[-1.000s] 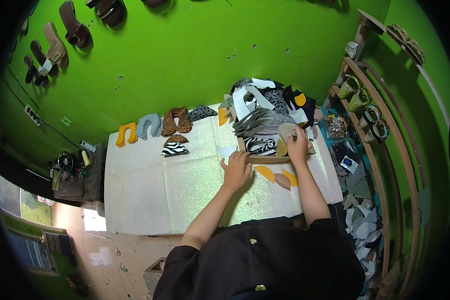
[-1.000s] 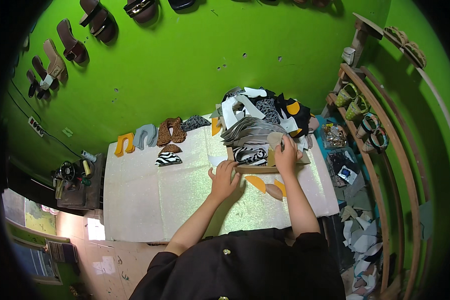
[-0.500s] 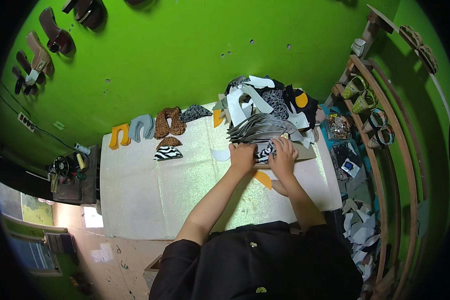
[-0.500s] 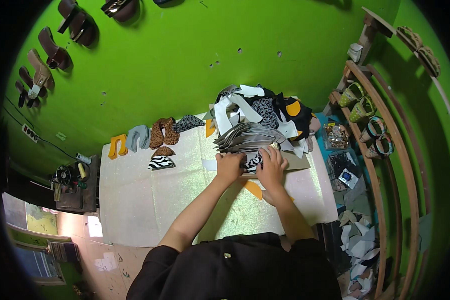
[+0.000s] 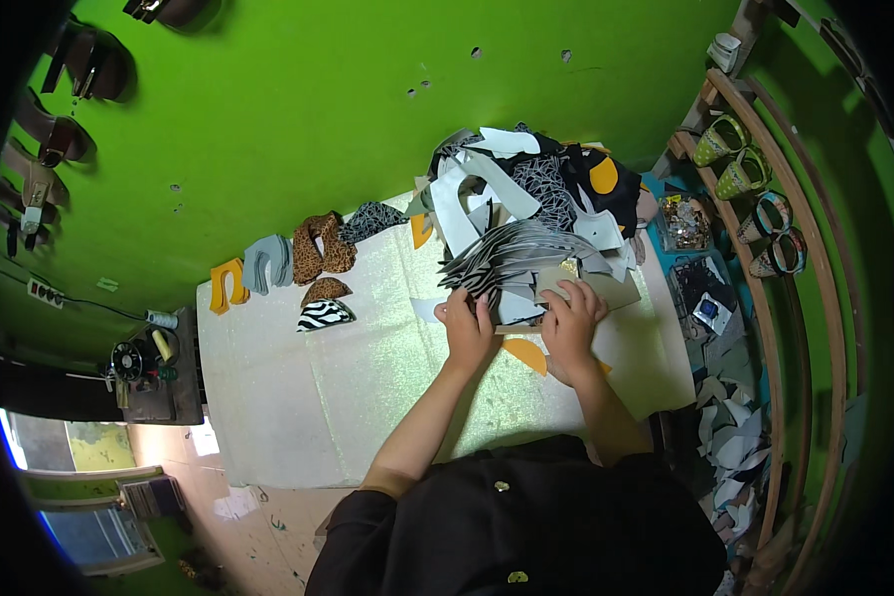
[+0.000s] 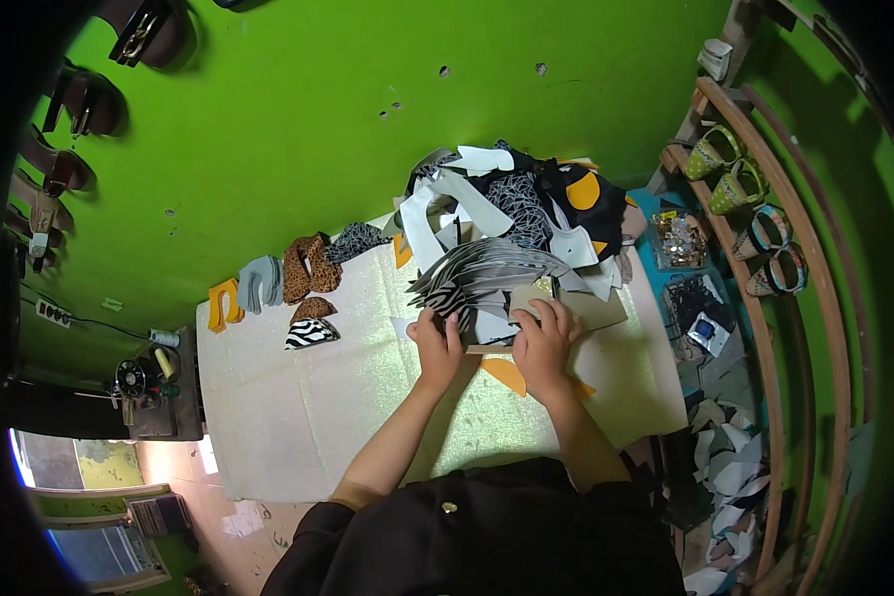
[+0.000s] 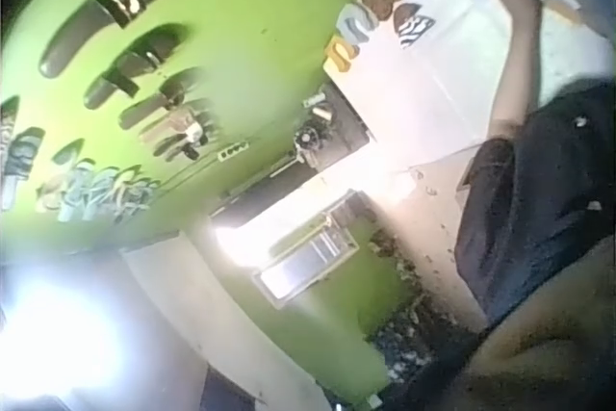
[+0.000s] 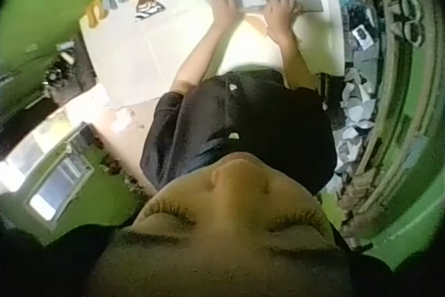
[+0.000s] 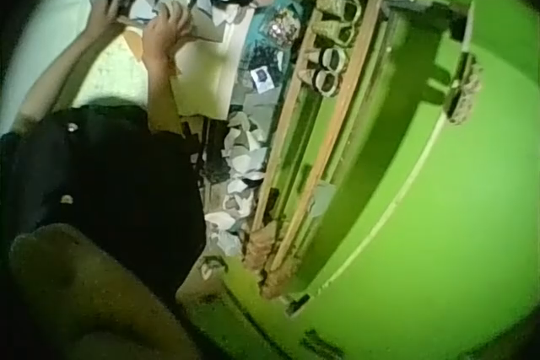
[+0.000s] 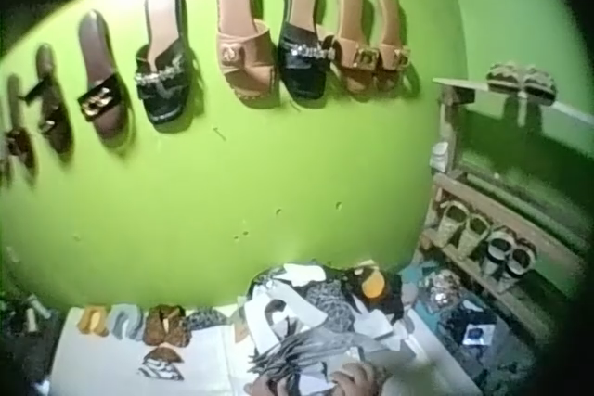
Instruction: Sorting and organizing various patterned fabric components for shoe manufacturing into a box.
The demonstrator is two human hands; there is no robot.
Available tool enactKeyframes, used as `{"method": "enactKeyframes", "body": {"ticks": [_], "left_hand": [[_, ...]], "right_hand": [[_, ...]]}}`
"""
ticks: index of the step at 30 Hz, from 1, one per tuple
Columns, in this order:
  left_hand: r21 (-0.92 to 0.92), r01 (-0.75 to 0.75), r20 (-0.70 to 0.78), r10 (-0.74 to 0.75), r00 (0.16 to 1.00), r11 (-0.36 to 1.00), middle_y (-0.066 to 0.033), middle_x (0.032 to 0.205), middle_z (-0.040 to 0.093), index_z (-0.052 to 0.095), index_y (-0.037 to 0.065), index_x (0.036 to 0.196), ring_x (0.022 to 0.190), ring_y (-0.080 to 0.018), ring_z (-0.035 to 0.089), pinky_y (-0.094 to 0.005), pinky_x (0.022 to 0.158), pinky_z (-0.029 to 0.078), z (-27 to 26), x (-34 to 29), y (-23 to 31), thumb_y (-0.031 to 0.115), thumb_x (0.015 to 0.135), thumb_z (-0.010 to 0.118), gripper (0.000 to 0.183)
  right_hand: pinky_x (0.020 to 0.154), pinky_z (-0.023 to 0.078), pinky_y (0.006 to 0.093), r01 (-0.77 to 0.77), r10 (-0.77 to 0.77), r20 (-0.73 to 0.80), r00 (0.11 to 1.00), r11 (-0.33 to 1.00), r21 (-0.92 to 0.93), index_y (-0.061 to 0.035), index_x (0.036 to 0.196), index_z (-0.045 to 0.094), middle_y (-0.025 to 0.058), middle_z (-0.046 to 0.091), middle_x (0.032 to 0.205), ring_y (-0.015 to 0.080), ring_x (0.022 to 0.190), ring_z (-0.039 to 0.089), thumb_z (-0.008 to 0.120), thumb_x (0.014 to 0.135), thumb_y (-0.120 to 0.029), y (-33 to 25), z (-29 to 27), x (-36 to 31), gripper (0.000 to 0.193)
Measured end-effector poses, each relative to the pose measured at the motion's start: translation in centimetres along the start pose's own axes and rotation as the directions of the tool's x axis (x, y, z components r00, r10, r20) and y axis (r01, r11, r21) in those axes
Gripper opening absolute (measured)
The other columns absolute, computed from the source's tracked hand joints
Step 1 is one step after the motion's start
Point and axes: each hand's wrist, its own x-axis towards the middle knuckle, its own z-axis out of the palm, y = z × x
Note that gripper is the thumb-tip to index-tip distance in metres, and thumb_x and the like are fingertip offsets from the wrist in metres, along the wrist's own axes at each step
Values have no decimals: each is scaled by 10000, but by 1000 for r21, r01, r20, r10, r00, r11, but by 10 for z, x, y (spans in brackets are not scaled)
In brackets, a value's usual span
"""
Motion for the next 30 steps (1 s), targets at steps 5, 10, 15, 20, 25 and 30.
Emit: {"method": "enactKeyframes", "body": {"ticks": [5,10,15,20,25,30], "left_hand": [[-23,37,10,-37,999,999,-135,892,538,467,-7,1033,824,-248,450,-375,808,255,3,-7,-7,89,863,557,215],[-20,90,50,-89,995,996,-139,943,577,469,-9,1043,869,-229,442,-365,829,251,0,-12,-8,94,882,538,204],[-96,32,113,-21,993,995,-82,924,588,536,56,997,857,-228,537,-365,848,258,-15,-15,-2,74,823,571,179],[-119,26,261,6,965,993,-15,937,622,615,119,955,903,-167,565,-334,852,250,-32,-17,11,119,781,631,175],[-177,-2,187,35,982,984,-54,967,601,643,115,896,917,-210,560,-344,872,271,-42,-18,18,106,758,602,145],[-323,84,147,-38,988,943,-70,885,566,601,57,816,879,-206,553,-314,794,378,-56,-13,8,103,800,547,72]], "right_hand": [[979,176,647,-123,135,155,979,989,-84,-101,989,648,49,479,1261,291,1262,332,553,753,-131,-9,0,11,257],[976,165,666,-112,149,233,961,980,-166,-115,1035,636,32,437,1323,288,1307,276,565,754,-171,-15,-2,14,295],[976,124,673,-184,193,189,963,981,-65,-154,1110,599,11,405,1358,283,1329,257,610,727,-170,-17,-4,15,384],[976,116,660,-105,109,218,970,994,-29,-181,1042,633,-16,458,1321,271,1332,266,650,729,-194,-18,-15,13,314],[980,104,640,-85,74,185,980,995,56,-180,974,664,-45,574,1187,240,1288,348,643,783,-220,-13,-8,4,196],[977,100,581,-135,130,39,991,963,233,-167,967,669,-51,628,1078,207,1170,461,558,872,-258,-18,-10,-2,172]]}}
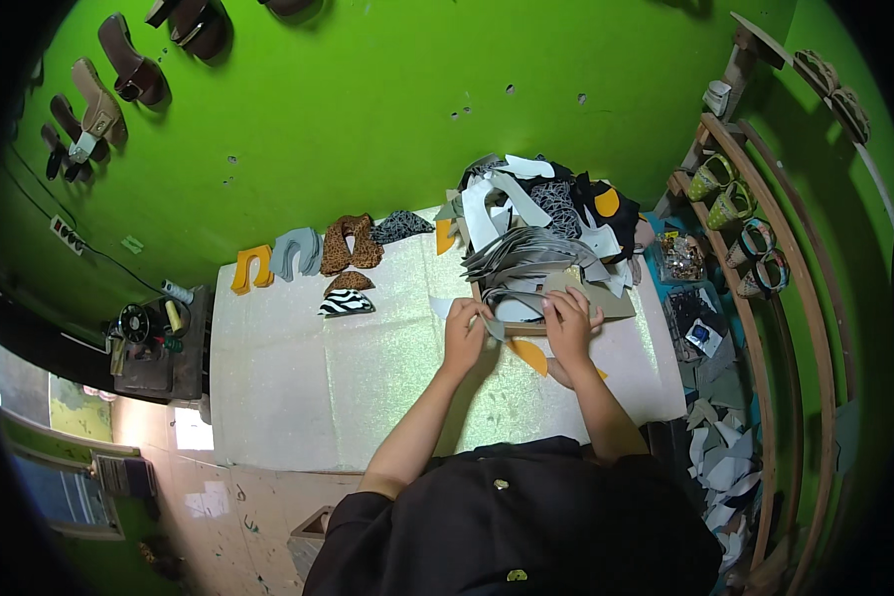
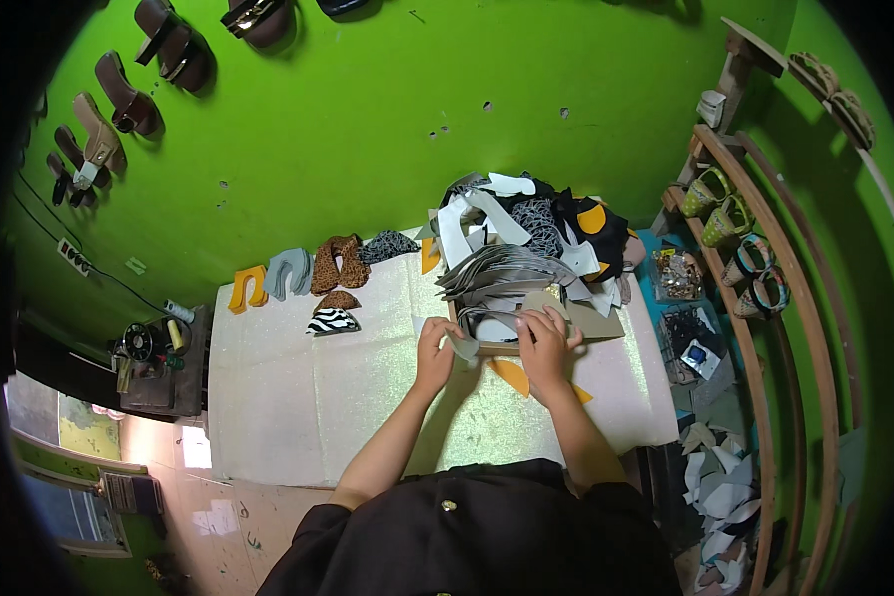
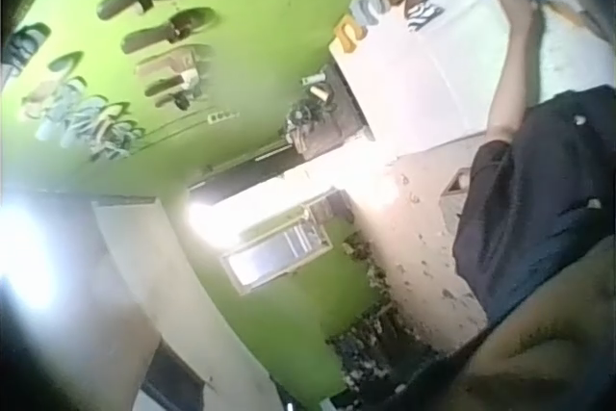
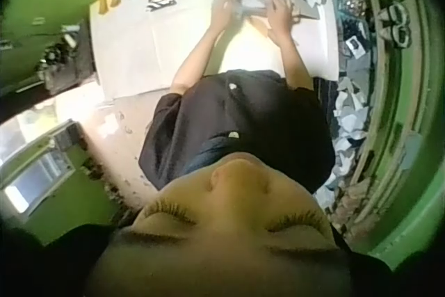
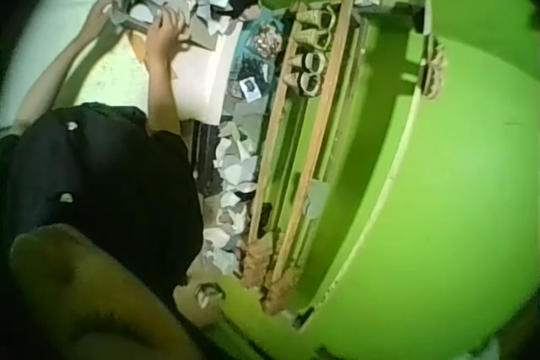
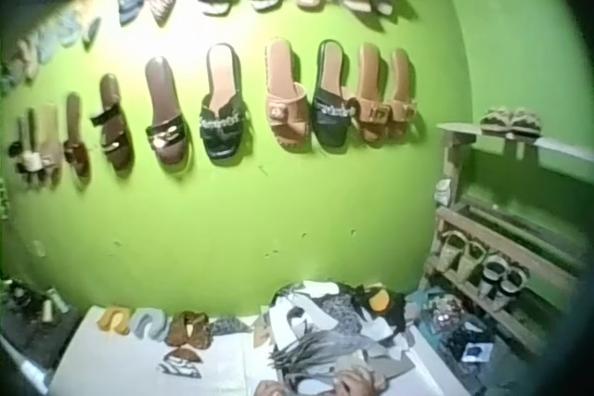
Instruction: Sorting and organizing various patterned fabric components for shoe manufacturing into a box.
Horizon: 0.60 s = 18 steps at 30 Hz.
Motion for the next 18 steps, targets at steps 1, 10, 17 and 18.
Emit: {"method": "enactKeyframes", "body": {"ticks": [1,10,17,18], "left_hand": [[-112,79,36,-75,996,991,-66,865,553,582,43,797,867,-189,552,-295,755,409,-4,0,-1,102,813,530,80],[-233,450,509,-287,812,862,8,774,550,563,49,817,692,-81,498,-240,644,418,-43,-15,18,207,884,458,201],[331,22,457,-181,871,943,-93,577,579,553,45,632,526,-220,553,-310,594,443,-100,-56,43,295,700,601,263],[333,40,451,-196,871,942,-93,577,579,553,45,632,526,-220,553,-310,594,443,-109,-60,44,295,700,601,263]], "right_hand": [[977,100,581,5,-5,-5,1000,1000,1,-167,967,669,-51,628,1078,207,1170,461,558,872,-258,1,-1,-1,172],[992,196,368,21,-21,-3,1000,980,196,-187,1085,669,27,586,1151,194,1155,441,520,889,-237,-11,-25,-17,251],[972,223,406,258,-301,214,930,944,206,-173,1083,657,39,582,1125,230,1148,448,557,852,-191,-48,-32,-66,252],[969,218,428,300,-336,242,910,938,173,-178,1085,654,35,574,1136,226,1146,448,567,848,-197,-48,-27,-72,253]]}}
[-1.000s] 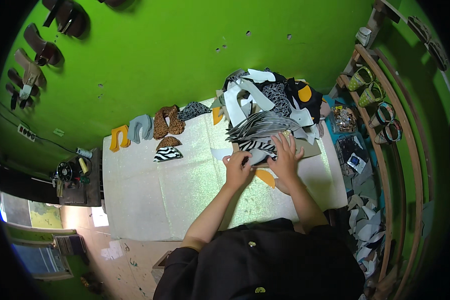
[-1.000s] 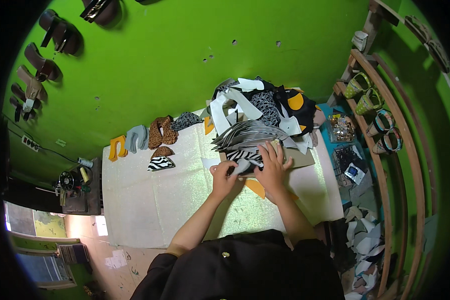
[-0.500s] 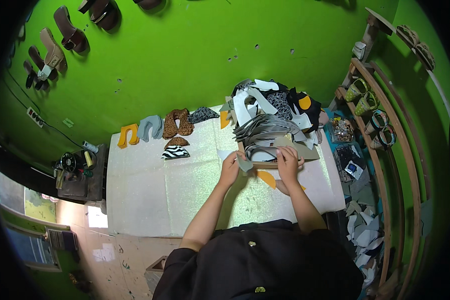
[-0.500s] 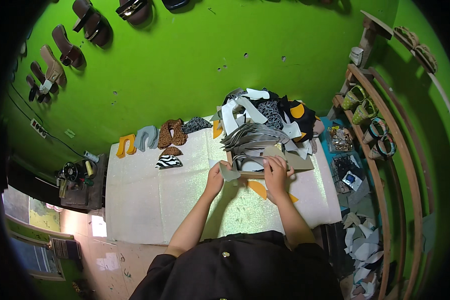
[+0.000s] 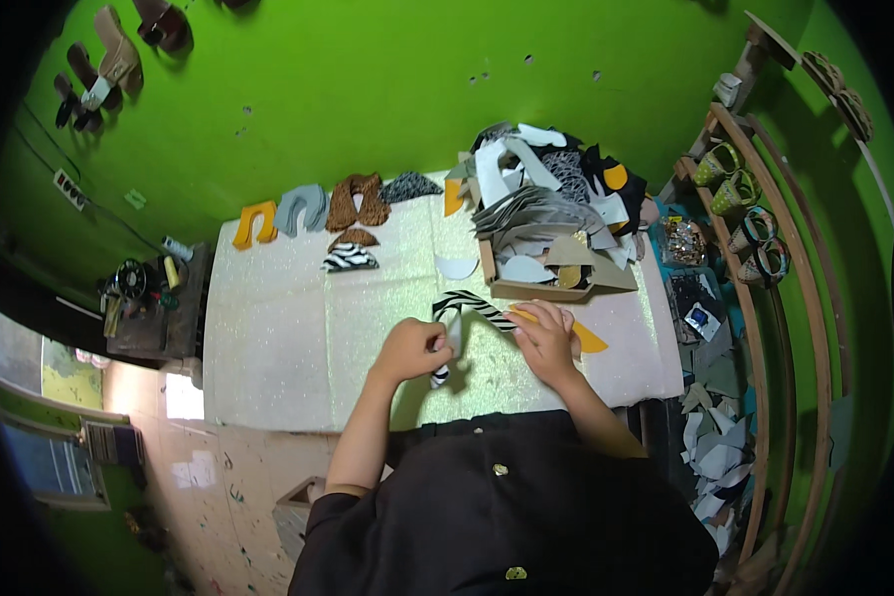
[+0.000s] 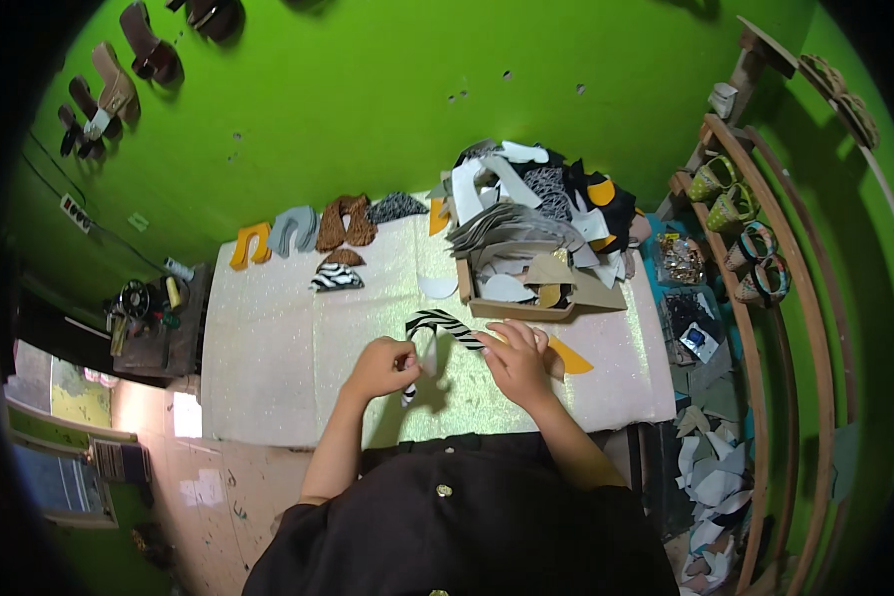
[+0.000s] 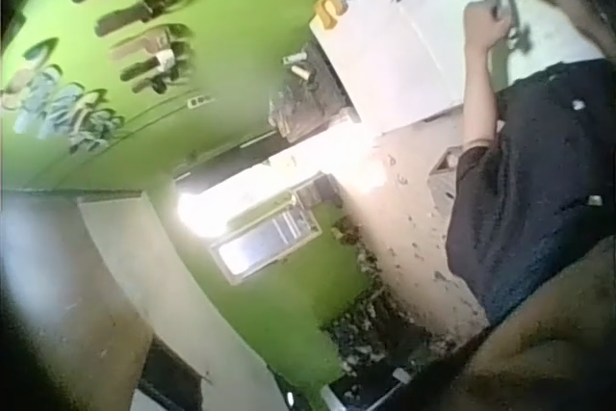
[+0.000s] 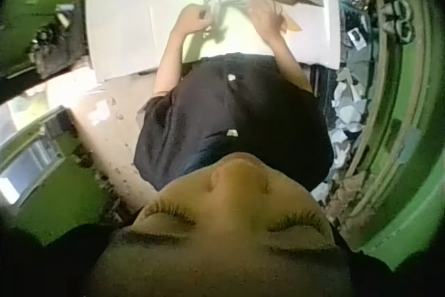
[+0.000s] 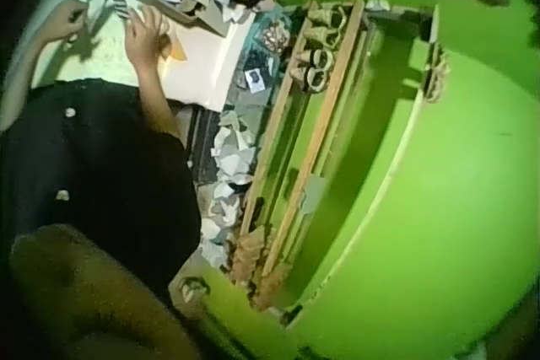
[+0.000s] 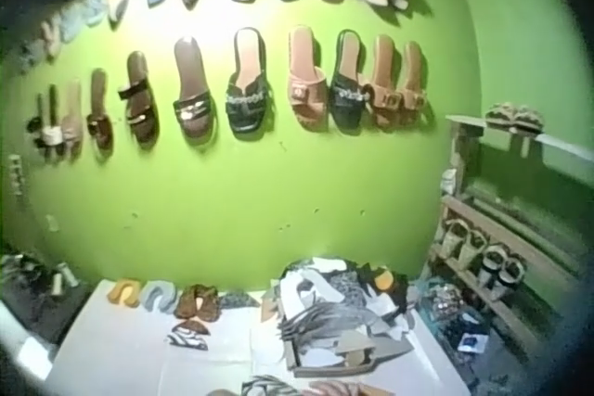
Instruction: Sorting and organizing various patterned fabric components for shoe manufacturing into a box.
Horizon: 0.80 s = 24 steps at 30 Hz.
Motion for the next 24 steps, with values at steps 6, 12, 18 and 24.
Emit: {"method": "enactKeyframes", "body": {"ticks": [6,12,18,24], "left_hand": [[348,153,63,-185,981,925,-134,615,608,645,62,673,573,-314,583,-377,575,457,12,-47,-45,304,692,594,248],[34,215,-81,-212,974,976,-157,787,637,673,53,828,739,-295,619,-370,663,478,30,-71,-59,304,707,652,280],[17,290,-498,-243,832,957,-121,1186,533,564,45,1126,1170,-293,415,-484,941,288,60,-59,-86,359,684,720,564],[27,340,-195,-329,924,940,-85,972,607,628,92,998,949,-246,552,-424,911,258,56,-58,-77,339,688,711,405]], "right_hand": [[970,202,590,39,2,369,929,994,-104,-290,1118,639,57,533,1218,254,1214,403,569,837,-213,5,49,-24,300],[1006,167,611,68,83,668,739,978,-196,-287,1149,620,111,438,1320,302,1277,323,582,806,-262,14,68,-42,346],[992,203,550,-95,160,590,791,986,-140,-198,1149,586,74,489,1254,253,1223,385,604,791,-264,5,75,-22,365],[989,219,496,-195,161,488,858,981,18,-191,1342,383,94,419,1325,262,1249,373,695,696,-322,5,103,-5,729]]}}
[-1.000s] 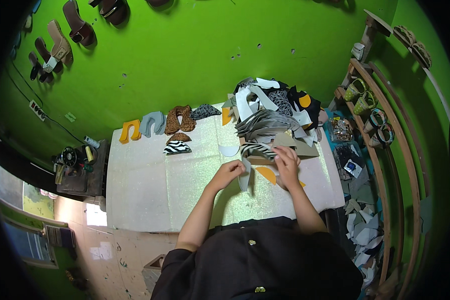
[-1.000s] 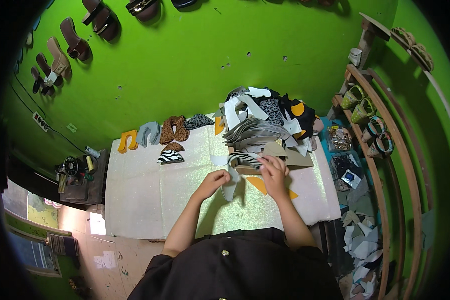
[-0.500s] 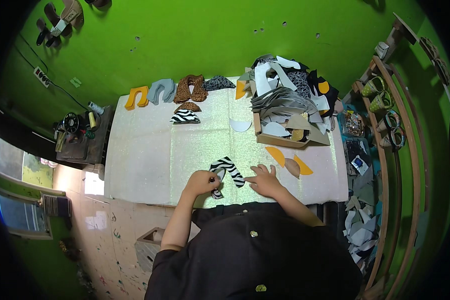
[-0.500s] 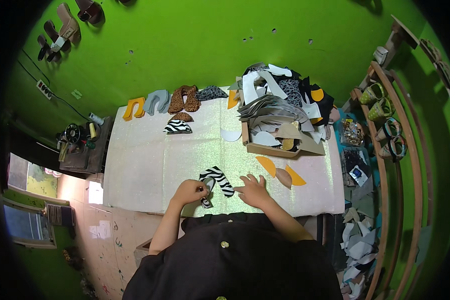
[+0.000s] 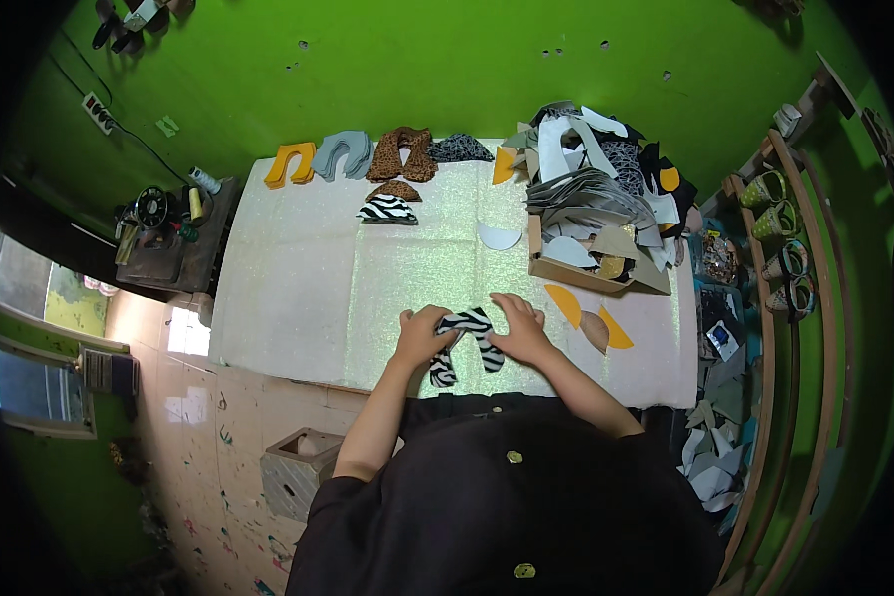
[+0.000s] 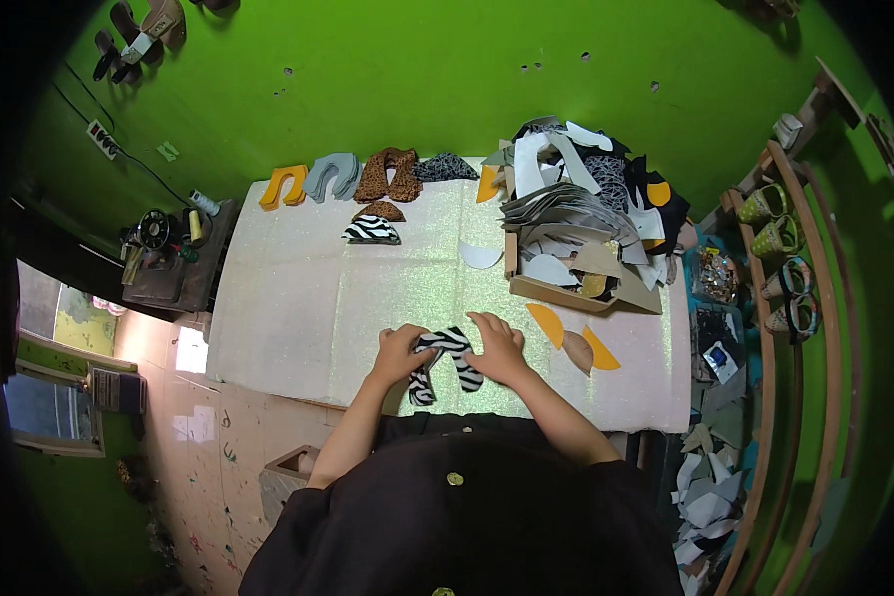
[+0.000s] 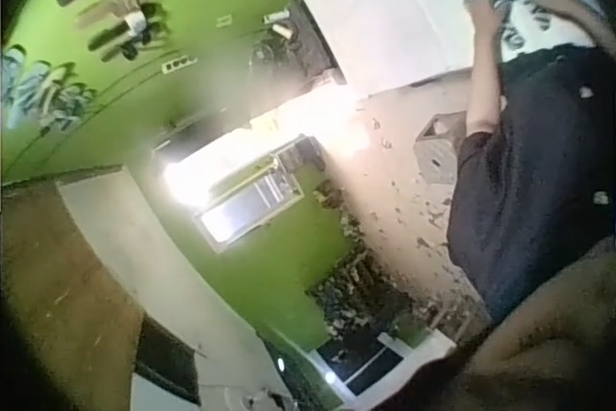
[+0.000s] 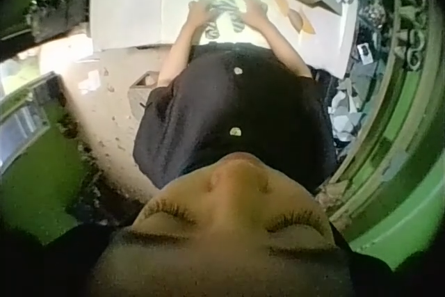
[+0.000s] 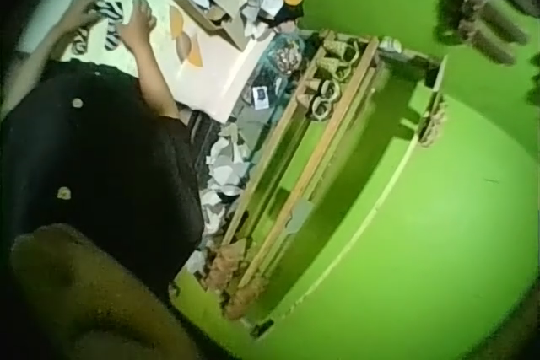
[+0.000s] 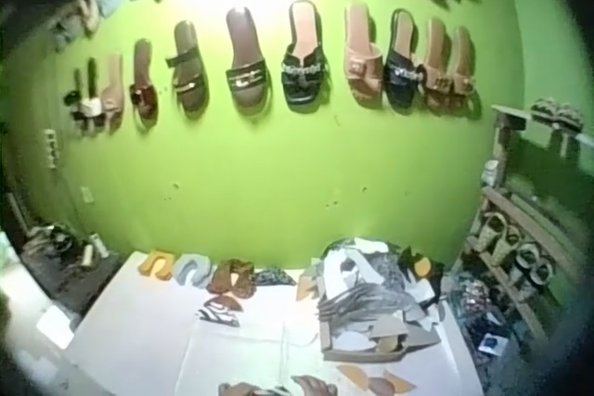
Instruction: Sorting and organizing various patterned fabric components for shoe manufacturing into a box.
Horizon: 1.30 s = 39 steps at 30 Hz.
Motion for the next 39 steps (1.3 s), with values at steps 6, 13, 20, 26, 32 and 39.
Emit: {"method": "enactKeyframes", "body": {"ticks": [6,13,20,26,32,39], "left_hand": [[20,-229,-65,230,971,973,-95,834,565,596,54,874,782,-300,575,-390,682,453,-11,1,9,208,657,693,283],[40,-119,-89,122,989,992,-111,794,547,585,51,856,745,-314,572,-390,649,462,-23,-7,19,208,655,692,277],[-122,9,-25,-12,1000,992,-141,783,581,605,29,918,739,-311,589,-368,671,473,-25,7,31,249,679,694,336],[306,33,-174,22,985,951,-195,1310,416,414,38,1313,1186,-353,427,-465,924,363,9,11,18,411,747,653,719],[357,-236,-32,264,964,904,-177,1397,351,344,54,1372,1292,-330,334,-499,1018,279,39,-7,0,285,887,471,553],[400,-174,-26,201,979,900,-141,1431,333,326,36,1378,1334,-287,297,-525,1059,228,53,-7,-14,230,911,395,510]], "right_hand": [[983,215,487,152,-162,213,964,987,60,-155,1164,534,96,551,1140,241,1110,497,690,701,-339,-22,-1,20,522],[808,388,408,182,-196,163,967,978,99,-65,913,583,114,632,815,238,762,611,693,686,-258,-27,-13,20,318],[589,458,352,-88,43,121,992,914,395,-95,1106,439,124,585,682,246,636,593,699,674,-196,-29,-22,24,514],[1035,159,592,-76,90,30,996,946,-314,-122,1361,344,157,311,1393,268,1277,337,593,828,-310,-15,10,15,618],[1050,168,570,92,-115,-35,993,914,-395,-113,1382,328,120,296,1443,262,1349,257,475,898,-333,8,36,-3,552],[1064,176,546,76,-115,-51,992,868,-491,-95,1400,308,87,291,1462,222,1359,251,414,917,-372,9,47,-5,567]]}}
